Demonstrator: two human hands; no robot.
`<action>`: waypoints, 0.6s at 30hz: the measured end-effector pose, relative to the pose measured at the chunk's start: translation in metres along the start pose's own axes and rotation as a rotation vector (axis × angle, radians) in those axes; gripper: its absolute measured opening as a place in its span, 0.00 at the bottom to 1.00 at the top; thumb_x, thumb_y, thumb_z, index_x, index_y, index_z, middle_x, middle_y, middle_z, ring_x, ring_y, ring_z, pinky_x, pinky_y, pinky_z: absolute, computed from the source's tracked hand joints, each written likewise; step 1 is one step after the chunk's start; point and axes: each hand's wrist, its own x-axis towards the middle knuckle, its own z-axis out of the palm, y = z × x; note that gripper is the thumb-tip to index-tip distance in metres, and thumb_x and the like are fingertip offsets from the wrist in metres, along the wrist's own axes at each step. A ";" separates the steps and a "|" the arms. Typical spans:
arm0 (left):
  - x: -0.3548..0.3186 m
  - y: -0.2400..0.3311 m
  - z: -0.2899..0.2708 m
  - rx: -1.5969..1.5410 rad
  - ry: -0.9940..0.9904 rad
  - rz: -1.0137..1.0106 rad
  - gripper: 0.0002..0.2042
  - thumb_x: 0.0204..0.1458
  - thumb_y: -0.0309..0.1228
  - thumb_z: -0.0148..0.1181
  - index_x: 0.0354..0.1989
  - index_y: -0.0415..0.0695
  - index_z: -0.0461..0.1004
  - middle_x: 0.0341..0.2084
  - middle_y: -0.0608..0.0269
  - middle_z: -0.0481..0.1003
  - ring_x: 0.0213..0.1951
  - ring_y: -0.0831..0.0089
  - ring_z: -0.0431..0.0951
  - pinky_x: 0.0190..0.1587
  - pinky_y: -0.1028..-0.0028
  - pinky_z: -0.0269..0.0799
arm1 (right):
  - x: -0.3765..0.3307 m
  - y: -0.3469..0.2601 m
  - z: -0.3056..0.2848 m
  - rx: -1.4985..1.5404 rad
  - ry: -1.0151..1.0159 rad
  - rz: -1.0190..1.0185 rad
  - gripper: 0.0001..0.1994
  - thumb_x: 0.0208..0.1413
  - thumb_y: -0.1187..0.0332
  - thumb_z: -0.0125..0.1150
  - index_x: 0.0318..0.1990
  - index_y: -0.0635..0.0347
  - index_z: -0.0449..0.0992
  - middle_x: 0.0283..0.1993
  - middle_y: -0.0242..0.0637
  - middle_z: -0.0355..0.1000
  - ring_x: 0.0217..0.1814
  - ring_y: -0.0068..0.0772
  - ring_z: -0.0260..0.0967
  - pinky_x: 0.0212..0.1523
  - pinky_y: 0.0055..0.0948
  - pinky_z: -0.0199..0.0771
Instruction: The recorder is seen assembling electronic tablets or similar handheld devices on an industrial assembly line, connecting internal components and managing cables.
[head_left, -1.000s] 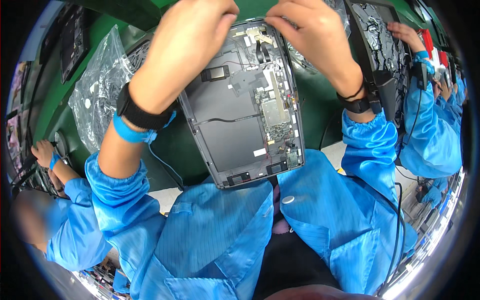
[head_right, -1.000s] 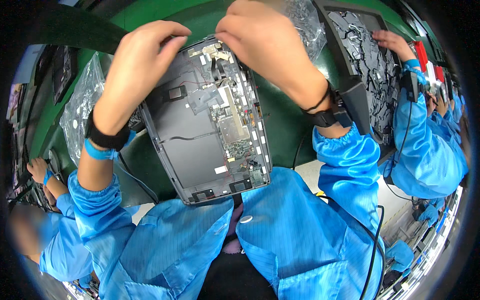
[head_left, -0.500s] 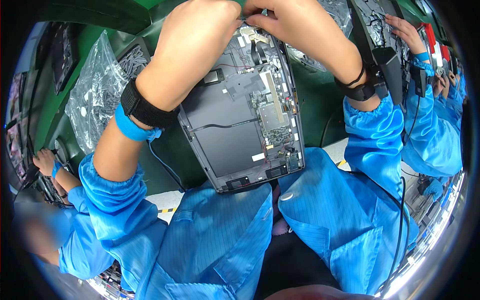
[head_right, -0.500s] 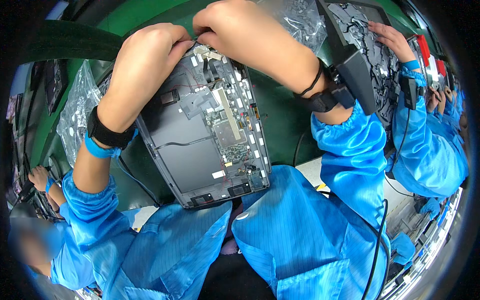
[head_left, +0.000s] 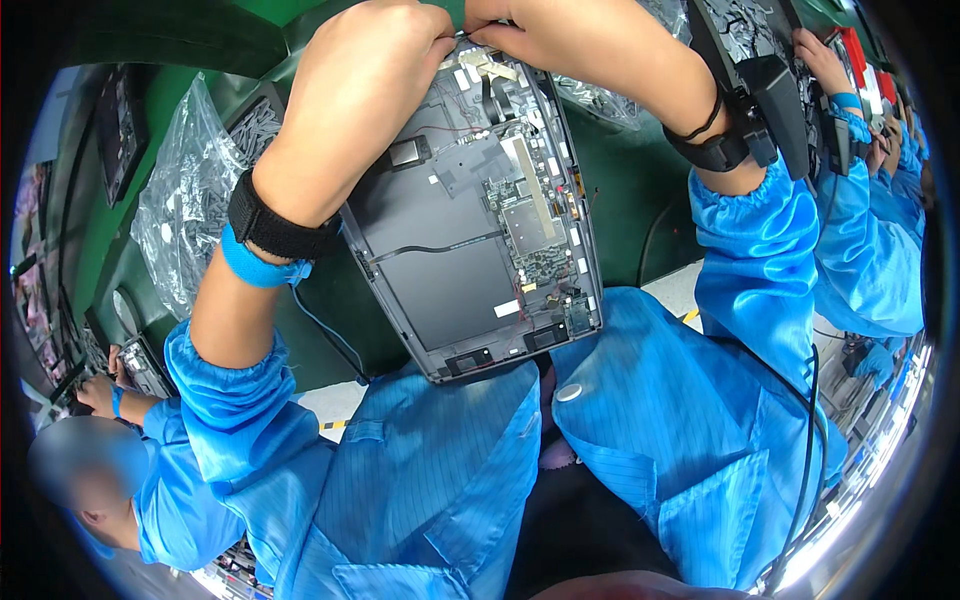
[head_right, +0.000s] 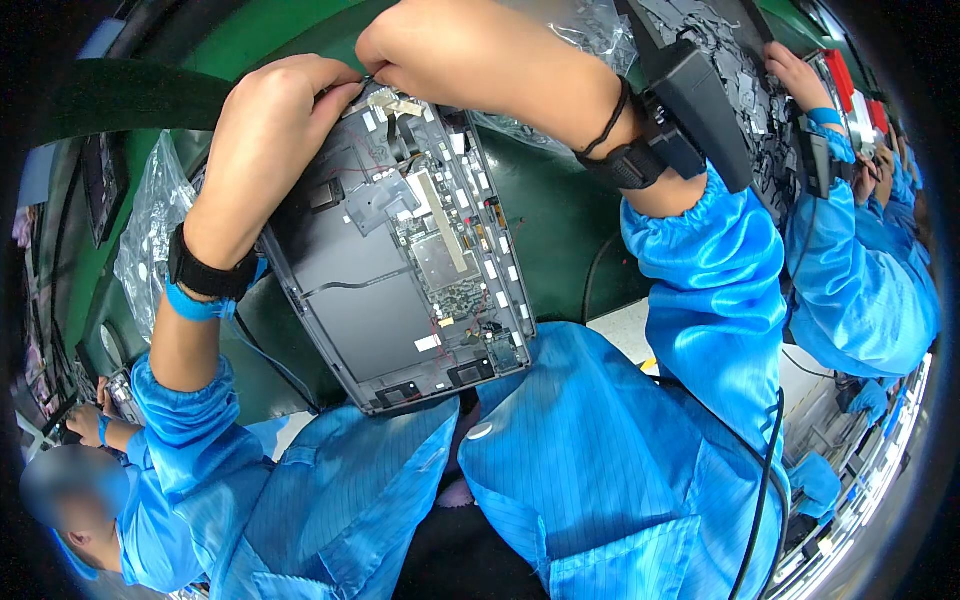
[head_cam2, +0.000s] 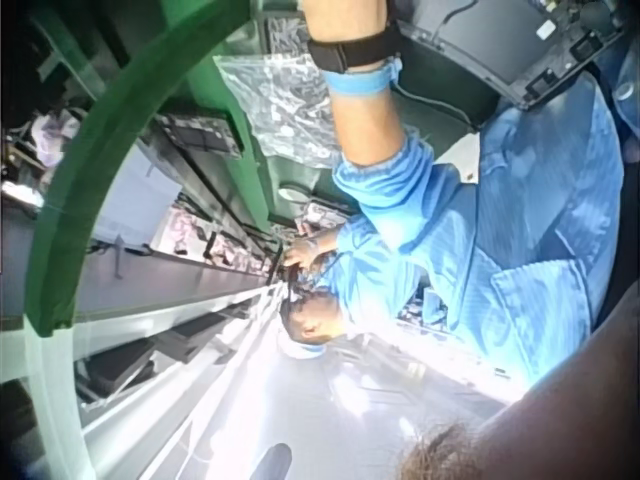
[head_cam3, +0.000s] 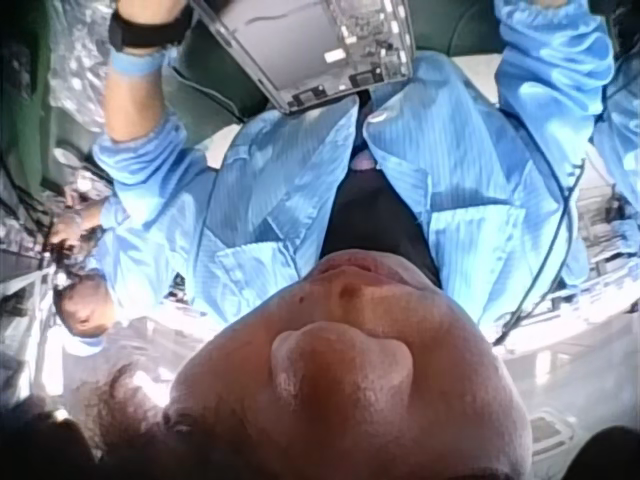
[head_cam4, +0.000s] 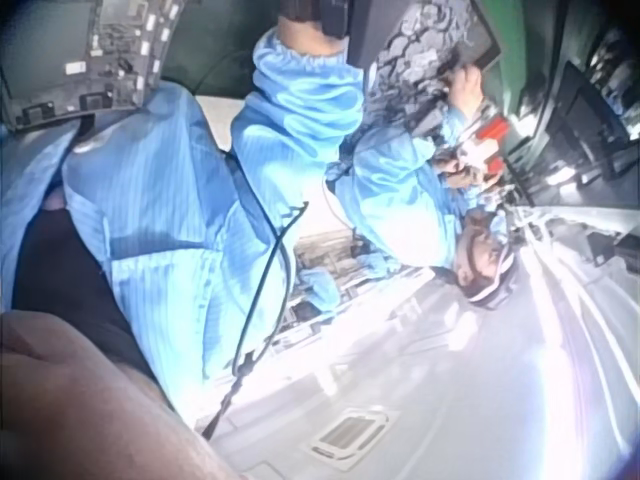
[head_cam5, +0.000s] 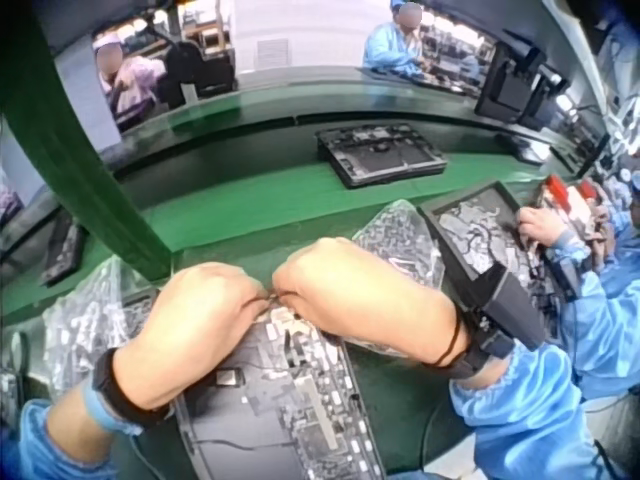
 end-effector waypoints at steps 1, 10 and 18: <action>-0.001 0.000 0.001 0.002 -0.002 -0.005 0.06 0.48 0.27 0.61 0.32 0.38 0.79 0.28 0.52 0.77 0.34 0.53 0.78 0.39 0.61 0.73 | -0.001 -0.001 0.002 -0.048 0.022 -0.036 0.06 0.47 0.72 0.58 0.24 0.65 0.75 0.26 0.51 0.73 0.32 0.54 0.74 0.36 0.43 0.74; -0.003 -0.003 0.004 0.056 0.023 0.086 0.05 0.48 0.27 0.61 0.29 0.38 0.77 0.26 0.52 0.75 0.33 0.53 0.77 0.38 0.59 0.73 | -0.005 -0.002 0.002 -0.149 -0.006 -0.118 0.04 0.48 0.72 0.56 0.25 0.62 0.73 0.26 0.46 0.73 0.33 0.48 0.75 0.36 0.40 0.74; -0.003 0.002 0.006 0.146 0.022 0.085 0.05 0.48 0.28 0.61 0.27 0.38 0.76 0.24 0.52 0.74 0.32 0.52 0.77 0.36 0.58 0.73 | -0.008 -0.009 0.009 -0.265 0.032 -0.103 0.05 0.49 0.71 0.55 0.25 0.62 0.73 0.26 0.45 0.73 0.33 0.47 0.74 0.37 0.39 0.74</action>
